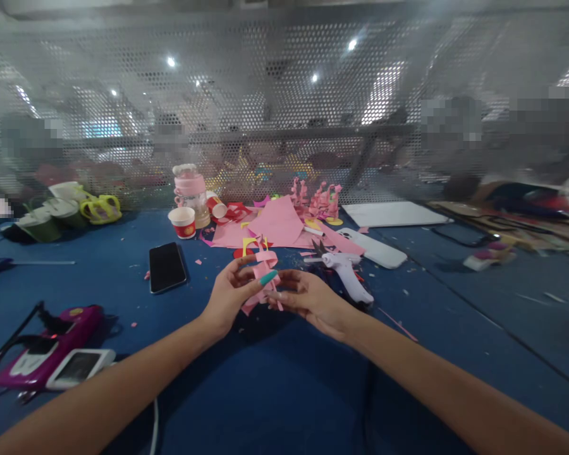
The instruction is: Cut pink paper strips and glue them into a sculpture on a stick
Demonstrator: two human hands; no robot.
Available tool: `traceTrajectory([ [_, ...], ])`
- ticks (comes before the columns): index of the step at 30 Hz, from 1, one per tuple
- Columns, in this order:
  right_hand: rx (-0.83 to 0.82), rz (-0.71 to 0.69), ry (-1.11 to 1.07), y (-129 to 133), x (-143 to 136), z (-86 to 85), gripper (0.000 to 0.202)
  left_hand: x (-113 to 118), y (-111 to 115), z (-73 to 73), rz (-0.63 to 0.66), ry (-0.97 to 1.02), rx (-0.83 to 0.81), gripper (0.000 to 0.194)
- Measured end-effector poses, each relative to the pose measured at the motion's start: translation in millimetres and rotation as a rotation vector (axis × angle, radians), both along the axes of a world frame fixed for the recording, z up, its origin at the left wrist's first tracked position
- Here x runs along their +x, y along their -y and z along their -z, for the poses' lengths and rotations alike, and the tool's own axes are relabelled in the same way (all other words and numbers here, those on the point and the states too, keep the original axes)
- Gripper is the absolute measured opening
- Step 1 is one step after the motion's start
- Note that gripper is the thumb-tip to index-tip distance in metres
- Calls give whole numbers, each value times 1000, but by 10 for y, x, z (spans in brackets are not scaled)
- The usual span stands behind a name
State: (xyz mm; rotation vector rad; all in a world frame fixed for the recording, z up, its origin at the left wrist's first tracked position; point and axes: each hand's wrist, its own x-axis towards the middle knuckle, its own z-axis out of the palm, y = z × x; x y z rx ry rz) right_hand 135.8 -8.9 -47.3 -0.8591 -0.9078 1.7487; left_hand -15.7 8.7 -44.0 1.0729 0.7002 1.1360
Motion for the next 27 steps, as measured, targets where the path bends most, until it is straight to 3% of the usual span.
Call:
traceTrajectory([
  [12,114,29,155,40,-15,-3,57,18,24,-20,67,72,-99,42],
  [19,97,215,187,2,-35,69,60,14,-7,6,-76,79,-53,36],
  [24,306,407,608,46,-45,91,61,37,-14,-18,-150,97,-79,36],
  [27,491,424,862,84,-44,49,44,40,-8,-22,-169,99,-85,36],
])
